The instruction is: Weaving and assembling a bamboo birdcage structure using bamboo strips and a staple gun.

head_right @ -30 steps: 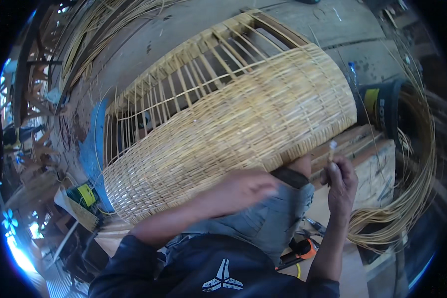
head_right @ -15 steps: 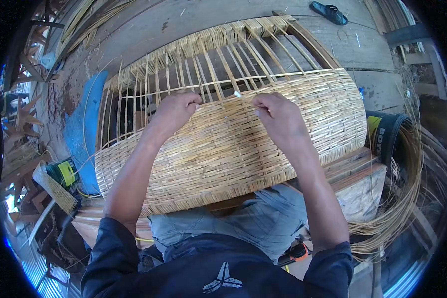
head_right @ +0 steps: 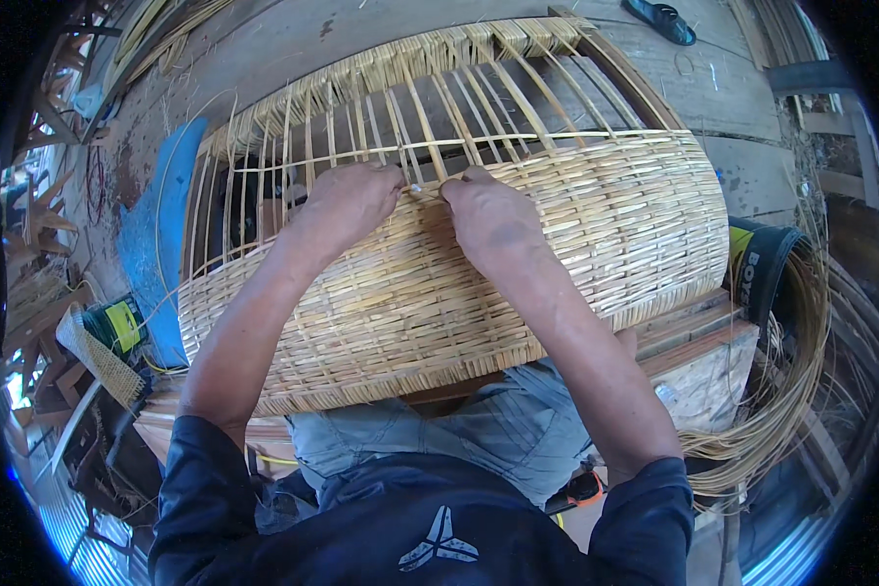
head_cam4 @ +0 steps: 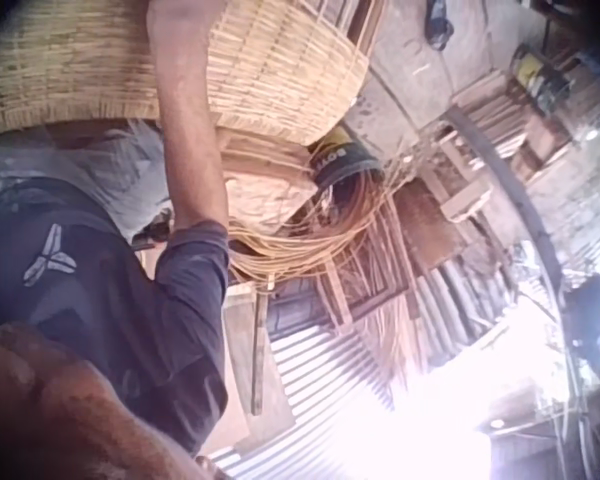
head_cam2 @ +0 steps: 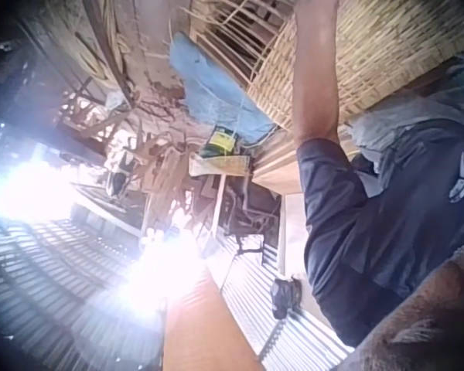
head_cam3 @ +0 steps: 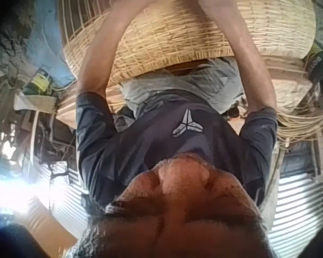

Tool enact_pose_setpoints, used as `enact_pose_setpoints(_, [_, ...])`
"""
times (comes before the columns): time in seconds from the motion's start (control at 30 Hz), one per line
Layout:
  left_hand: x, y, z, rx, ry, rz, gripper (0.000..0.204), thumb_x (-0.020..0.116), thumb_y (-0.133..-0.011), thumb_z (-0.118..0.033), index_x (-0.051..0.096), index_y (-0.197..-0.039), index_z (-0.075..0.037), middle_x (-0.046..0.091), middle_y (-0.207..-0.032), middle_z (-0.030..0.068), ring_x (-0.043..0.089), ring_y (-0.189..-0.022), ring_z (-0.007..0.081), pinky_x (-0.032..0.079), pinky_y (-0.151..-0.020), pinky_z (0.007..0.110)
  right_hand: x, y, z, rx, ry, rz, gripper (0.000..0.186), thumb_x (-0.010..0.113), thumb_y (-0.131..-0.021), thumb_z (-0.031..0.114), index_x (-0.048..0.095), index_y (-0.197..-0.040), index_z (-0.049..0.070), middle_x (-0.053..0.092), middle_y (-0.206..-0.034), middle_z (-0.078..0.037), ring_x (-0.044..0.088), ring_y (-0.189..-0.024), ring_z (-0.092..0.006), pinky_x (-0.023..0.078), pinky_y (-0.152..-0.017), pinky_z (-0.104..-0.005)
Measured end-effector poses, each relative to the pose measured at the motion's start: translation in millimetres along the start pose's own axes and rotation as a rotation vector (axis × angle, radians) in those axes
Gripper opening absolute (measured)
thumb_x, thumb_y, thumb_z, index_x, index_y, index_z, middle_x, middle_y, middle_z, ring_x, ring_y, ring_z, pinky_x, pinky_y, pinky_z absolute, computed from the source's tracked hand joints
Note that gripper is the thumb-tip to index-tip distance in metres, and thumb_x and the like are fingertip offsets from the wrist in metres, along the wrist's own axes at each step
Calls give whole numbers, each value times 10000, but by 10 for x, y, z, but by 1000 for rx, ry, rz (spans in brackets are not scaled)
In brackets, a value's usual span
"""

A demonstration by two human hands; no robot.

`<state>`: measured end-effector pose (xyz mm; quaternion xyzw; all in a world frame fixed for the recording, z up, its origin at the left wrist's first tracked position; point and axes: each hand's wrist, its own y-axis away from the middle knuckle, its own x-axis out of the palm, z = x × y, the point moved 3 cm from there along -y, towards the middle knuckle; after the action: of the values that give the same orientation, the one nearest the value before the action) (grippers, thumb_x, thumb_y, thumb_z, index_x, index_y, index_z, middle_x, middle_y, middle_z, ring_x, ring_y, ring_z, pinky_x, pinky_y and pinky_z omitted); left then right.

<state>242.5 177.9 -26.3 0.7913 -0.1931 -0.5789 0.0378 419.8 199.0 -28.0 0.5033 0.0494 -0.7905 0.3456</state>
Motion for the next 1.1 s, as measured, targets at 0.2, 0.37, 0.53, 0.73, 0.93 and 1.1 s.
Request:
enact_pose_setpoints(0.2, [38, 28, -24, 64, -52, -62, 100, 557, -812, -22, 635, -831, 38, 669, -805, 216, 689, -786, 341, 559, -710, 441, 14, -23, 30, -5, -11, 33, 115, 556, -889, 71, 644, -956, 42, 630, -1006, -146, 666, -872, -336, 560, -754, -418])
enact_pose_setpoints(0.37, [79, 21, -8, 54, -71, -52, 77, 581, -800, -24, 622, -824, 36, 667, -803, 213, 688, -765, 342, 565, -687, 436, 16, -48, 54, 20, 8, 77, 131, 556, -884, 62, 645, -977, 36, 620, -1041, -152, 662, -909, -338, 555, -783, -420])
enact_pose_setpoints(0.53, [90, 49, -10, 76, -83, -111, 79, 596, -798, -39, 610, -827, 32, 658, -788, 198, 693, -754, 330, 570, -656, 424, 18, -62, 86, 61, 43, 105, 146, 560, -864, 41, 645, -982, 37, 613, -1074, -147, 655, -948, -331, 548, -806, -411])
enact_pose_setpoints(0.73, [106, 97, 3, 83, -103, -123, 57, 584, -798, -8, 607, -836, 27, 651, -796, 189, 694, -747, 319, 573, -635, 405, 119, -67, 108, -54, 164, -81, 32, 623, -868, 98, 647, -888, 101, 635, -857, -77, 664, -794, -242, 573, -685, -348])
enact_pose_setpoints(0.93, [95, 116, 8, 88, -79, -128, 69, 571, -799, 10, 615, -851, 21, 650, -805, 178, 692, -750, 318, 573, -643, 408, 142, -56, 94, -24, 153, -70, 25, 620, -863, 87, 640, -875, 76, 628, -845, -77, 649, -880, -213, 567, -710, -319])
enact_pose_setpoints(1.1, [93, 120, -10, 72, -78, -116, 89, 568, -803, 14, 629, -867, 17, 654, -812, 162, 690, -760, 308, 573, -648, 410, 163, -74, 117, -12, 128, 19, 173, 622, -821, 20, 636, -992, 38, 604, -1070, -139, 677, -903, -282, 574, -765, -374])
